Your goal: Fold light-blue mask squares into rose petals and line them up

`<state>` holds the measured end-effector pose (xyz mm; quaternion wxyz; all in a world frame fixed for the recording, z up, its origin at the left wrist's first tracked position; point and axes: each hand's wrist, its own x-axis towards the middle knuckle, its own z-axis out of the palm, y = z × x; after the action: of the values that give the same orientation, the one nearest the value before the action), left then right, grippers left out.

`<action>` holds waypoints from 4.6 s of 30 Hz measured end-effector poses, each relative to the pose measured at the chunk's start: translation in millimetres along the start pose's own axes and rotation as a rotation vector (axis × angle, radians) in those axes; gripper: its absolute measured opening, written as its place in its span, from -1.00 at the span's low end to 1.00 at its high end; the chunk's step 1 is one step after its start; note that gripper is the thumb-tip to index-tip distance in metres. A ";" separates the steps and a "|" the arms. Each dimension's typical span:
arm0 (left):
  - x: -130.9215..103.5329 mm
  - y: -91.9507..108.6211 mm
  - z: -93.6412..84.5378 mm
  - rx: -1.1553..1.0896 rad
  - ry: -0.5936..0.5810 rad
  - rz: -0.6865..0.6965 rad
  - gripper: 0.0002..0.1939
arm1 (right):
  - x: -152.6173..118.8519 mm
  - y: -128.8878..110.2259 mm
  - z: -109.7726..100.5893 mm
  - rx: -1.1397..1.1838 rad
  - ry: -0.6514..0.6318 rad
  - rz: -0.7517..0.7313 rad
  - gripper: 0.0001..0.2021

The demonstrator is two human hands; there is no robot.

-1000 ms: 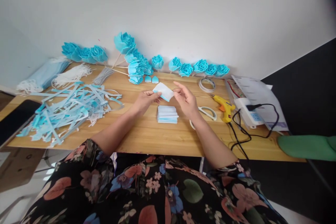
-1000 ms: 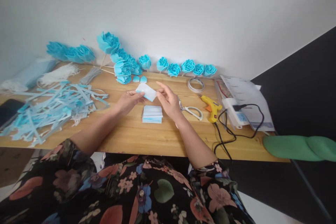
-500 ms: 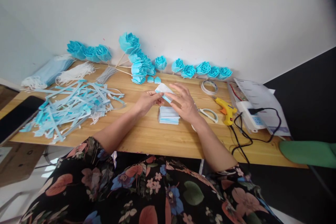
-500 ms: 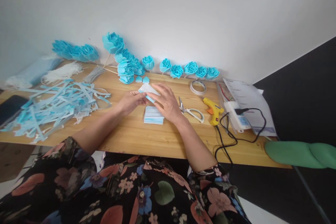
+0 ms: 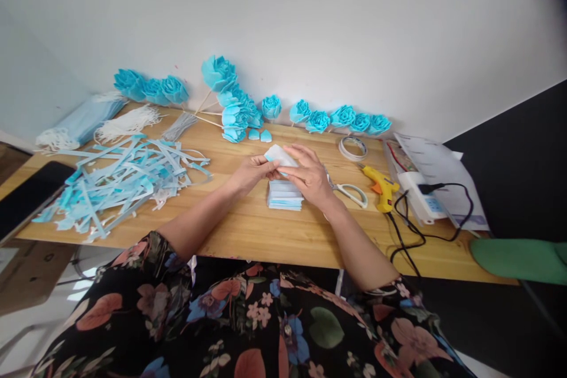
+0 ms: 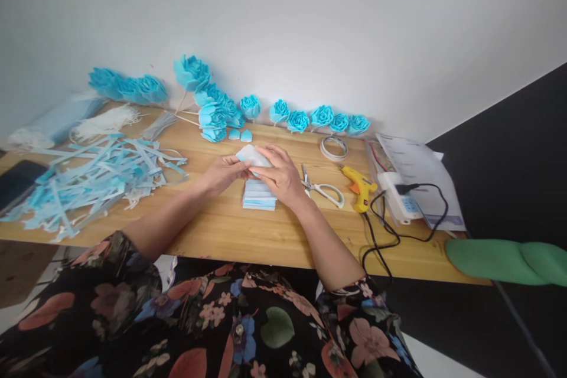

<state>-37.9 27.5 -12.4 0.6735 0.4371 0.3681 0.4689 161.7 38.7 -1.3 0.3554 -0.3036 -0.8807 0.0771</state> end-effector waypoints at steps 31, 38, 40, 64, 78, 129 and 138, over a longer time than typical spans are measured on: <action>-1.8 -0.6 3.8 0.052 -0.023 0.093 -0.51 | -3.3 -8.3 1.6 0.154 0.163 0.269 -0.66; 4.3 -1.8 -2.7 -0.147 0.013 0.059 -0.58 | -1.6 -4.1 -3.4 0.014 0.021 0.027 -0.43; 3.7 -1.8 -1.7 -0.152 -0.005 0.063 -0.59 | -1.2 -3.4 -2.1 -0.007 -0.014 0.016 -0.48; 0.1 -3.3 7.1 0.093 -0.006 0.184 -0.53 | -1.7 -13.1 8.8 0.351 0.149 0.442 -0.91; -1.5 -1.2 6.0 0.056 0.026 0.132 -0.60 | -2.8 -10.4 8.7 0.254 0.042 0.233 -0.89; -14.0 17.3 3.8 0.901 0.224 0.745 -0.63 | -7.8 13.0 -79.6 -0.464 -0.156 0.478 -0.79; -32.5 24.1 29.2 0.607 -0.109 0.577 -0.75 | 2.8 -63.3 -62.0 -0.016 -0.008 0.210 -0.84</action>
<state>-28.3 -6.3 23.1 0.3737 0.7250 0.3157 0.4848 171.5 -15.4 68.2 0.3393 -0.3966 -0.8460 0.1084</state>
